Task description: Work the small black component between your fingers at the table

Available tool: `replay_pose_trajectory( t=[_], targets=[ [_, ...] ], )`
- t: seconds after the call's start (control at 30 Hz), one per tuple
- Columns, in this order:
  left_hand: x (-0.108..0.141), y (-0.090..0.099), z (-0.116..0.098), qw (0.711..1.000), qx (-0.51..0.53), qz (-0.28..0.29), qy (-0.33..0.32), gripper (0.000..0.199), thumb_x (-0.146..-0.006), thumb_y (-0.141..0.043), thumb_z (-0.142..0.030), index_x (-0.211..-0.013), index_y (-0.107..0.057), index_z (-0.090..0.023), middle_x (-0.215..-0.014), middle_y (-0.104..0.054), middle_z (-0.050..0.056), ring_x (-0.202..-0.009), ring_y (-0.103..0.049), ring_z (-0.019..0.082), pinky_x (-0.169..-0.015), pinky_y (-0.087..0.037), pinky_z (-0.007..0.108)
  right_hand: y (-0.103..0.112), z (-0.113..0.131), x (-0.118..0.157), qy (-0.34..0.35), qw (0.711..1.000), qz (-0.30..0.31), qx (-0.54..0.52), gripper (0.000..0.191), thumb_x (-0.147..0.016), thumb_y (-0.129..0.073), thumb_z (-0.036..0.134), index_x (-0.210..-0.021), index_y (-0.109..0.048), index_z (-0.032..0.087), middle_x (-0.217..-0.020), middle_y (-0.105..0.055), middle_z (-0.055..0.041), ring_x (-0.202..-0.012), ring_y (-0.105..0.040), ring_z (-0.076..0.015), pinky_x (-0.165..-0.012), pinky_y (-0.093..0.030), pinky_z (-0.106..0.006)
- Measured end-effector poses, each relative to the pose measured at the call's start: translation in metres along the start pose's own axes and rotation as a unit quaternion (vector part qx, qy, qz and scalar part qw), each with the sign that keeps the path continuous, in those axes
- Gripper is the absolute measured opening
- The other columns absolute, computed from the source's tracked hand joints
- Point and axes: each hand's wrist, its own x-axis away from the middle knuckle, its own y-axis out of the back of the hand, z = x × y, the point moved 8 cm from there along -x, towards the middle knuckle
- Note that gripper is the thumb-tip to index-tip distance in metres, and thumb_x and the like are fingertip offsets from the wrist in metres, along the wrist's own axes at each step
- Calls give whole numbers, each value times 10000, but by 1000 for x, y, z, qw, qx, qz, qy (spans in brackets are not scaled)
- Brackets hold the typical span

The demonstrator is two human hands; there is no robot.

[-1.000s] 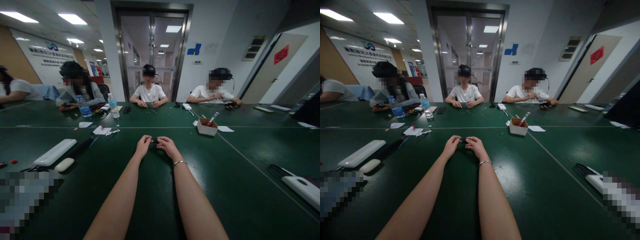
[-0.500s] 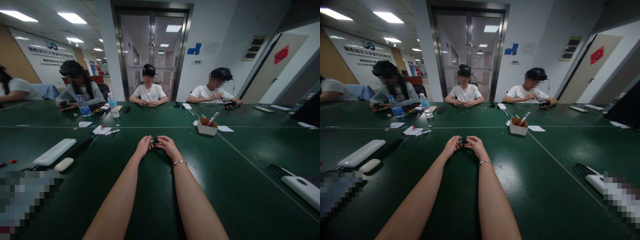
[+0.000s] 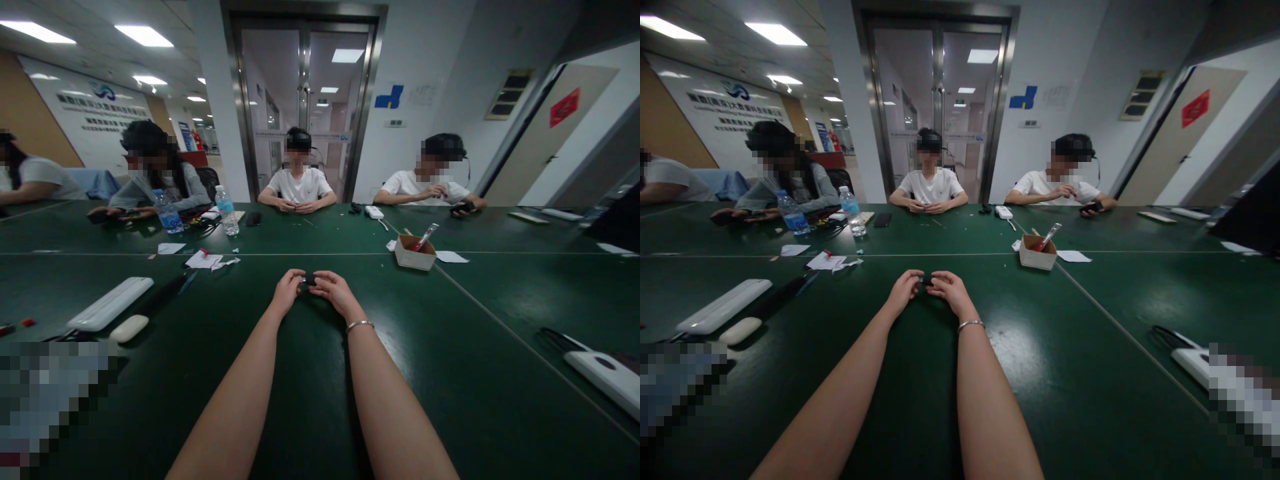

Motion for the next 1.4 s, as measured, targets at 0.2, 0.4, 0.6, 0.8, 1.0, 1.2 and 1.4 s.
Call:
replay_pose_trajectory(
  t=[0.2, 0.4, 0.6, 0.8, 1.0, 1.2, 1.4],
  targets=[
    [0, -1, -1, 1000, 9, 13, -3, 258, -798, -524, -330, -982, -602, -166, -616, -507, -35, -454, -425, 60, -420, -309, 173, -1, 1, 0, 2, 1000, 9, 2, 235, -687, -711, 125, -904, -627, 156, -833, -687, -45, -748, -704, -177, -721, -579, -291],
    [0, 1, -1, 1000, 14, 2, -2, 257, -812, -508, -350, -967, -610, -171, -656, -515, -21, -499, -454, 66, -427, -336, 166, -2, 1, 0, -2, 1000, 10, 4, 225, -697, -703, 108, -902, -625, 156, -859, -686, -54, -764, -705, -183, -722, -583, -299],
    [0, 1, -1, 1000, 17, 3, 5, 290, -837, -467, -386, -972, -584, -158, -564, -473, -44, -419, -394, 63, -390, -297, 174, -2, 0, -1, -4, 1000, 9, -1, 233, -689, -706, 102, -900, -624, 158, -852, -691, -46, -759, -706, -180, -703, -587, -288],
    [1, 2, -3, 1000, 14, -2, 5, 259, -819, -497, -354, -952, -602, -157, -621, -514, -27, -458, -432, 62, -420, -340, 174, -1, -1, -2, -1, 1000, 14, 1, 240, -685, -718, 123, -905, -630, 160, -860, -691, -48, -764, -704, -177, -705, -587, -289],
    [-1, 3, -1, 1000, 5, -10, -6, 231, -776, -555, -315, -947, -615, -170, -680, -550, -12, -508, -474, 69, -448, -367, 175, -1, -3, -3, -4, 1000, 14, 2, 243, -686, -714, 123, -908, -625, 167, -870, -691, -49, -773, -704, -182, -716, -582, -300],
    [1, 2, -3, 1000, -7, -1, 0, 246, -801, -515, -327, -967, -606, -170, -659, -520, -18, -496, -450, 68, -436, -348, 170, -1, -3, -4, -7, 1000, 12, 2, 246, -684, -722, 133, -904, -617, 163, -856, -693, -50, -766, -705, -182, -720, -585, -304],
    [-1, 0, 2, 1000, -2, 11, 1, 289, -812, -493, -372, -982, -607, -168, -675, -527, -12, -515, -462, 72, -449, -351, 171, -3, -1, -2, -9, 1000, 9, 9, 242, -690, -729, 152, -904, -616, 161, -825, -692, -39, -735, -707, -176, -677, -584, -275]
  ],
)
